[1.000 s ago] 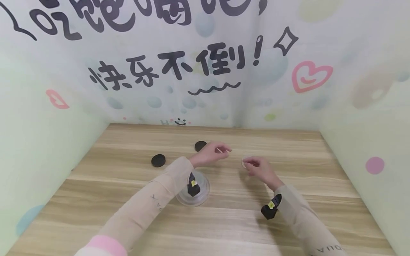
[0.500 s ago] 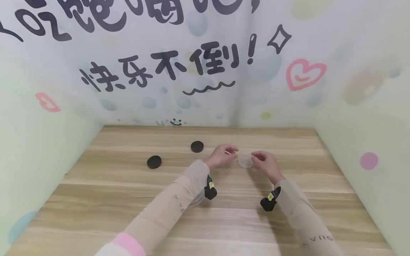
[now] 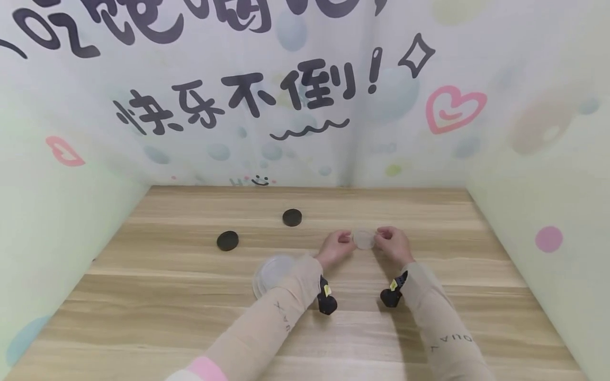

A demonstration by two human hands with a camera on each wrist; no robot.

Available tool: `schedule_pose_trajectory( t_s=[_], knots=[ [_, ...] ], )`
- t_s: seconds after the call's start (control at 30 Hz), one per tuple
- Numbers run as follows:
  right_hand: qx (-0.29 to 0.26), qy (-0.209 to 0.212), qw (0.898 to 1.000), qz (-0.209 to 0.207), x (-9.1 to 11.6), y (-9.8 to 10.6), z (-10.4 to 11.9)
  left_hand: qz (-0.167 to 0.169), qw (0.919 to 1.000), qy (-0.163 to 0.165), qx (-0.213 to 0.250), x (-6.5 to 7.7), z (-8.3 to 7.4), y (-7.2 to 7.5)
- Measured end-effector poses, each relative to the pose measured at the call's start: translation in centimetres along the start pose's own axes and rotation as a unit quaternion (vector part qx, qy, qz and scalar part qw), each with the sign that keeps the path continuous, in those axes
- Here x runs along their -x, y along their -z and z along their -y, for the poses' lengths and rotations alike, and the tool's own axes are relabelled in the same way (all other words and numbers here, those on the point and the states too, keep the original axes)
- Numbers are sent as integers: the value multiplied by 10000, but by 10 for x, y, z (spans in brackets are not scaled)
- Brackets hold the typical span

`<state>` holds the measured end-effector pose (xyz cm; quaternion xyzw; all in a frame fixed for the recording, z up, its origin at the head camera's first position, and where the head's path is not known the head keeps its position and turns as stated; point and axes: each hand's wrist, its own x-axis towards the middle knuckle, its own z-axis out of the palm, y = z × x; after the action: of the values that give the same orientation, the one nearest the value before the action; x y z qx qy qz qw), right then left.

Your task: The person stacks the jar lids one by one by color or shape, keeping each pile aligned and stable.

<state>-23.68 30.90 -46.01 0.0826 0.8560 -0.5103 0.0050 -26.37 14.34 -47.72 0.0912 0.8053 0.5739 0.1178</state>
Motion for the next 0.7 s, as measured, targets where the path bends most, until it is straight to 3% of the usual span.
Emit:
schedule_pose_trajectory(
  t_s=[0.1,0.13,0.17,0.23,0.37,0.43,0.5,0.63,0.7],
  knots=[
    [9,-57,10000,25,0,0,-1,-207,9994,98,254,9,-4,0],
    [18,-72,10000,24,0,-1,-1,-134,9990,342,264,17,-15,4],
    [14,-76,10000,5,1,-1,0,-143,9994,148,269,9,-4,0],
    [-39,-67,10000,-12,2,-2,0,38,9998,118,182,-6,15,-9],
    [-163,12,9998,-123,3,-5,0,209,9985,-503,-97,-58,81,-40],
    [-140,65,9998,-156,2,-7,-1,306,9983,-493,-112,-64,88,-44],
    [-67,62,9998,-171,1,-8,-2,414,9972,-630,17,-58,81,-39],
    [203,94,9996,-150,0,-10,-5,782,9965,-48,281,-7,17,-8],
    [352,128,9991,-197,0,-10,-6,777,9964,-11,350,10,-2,-1]
  ],
)
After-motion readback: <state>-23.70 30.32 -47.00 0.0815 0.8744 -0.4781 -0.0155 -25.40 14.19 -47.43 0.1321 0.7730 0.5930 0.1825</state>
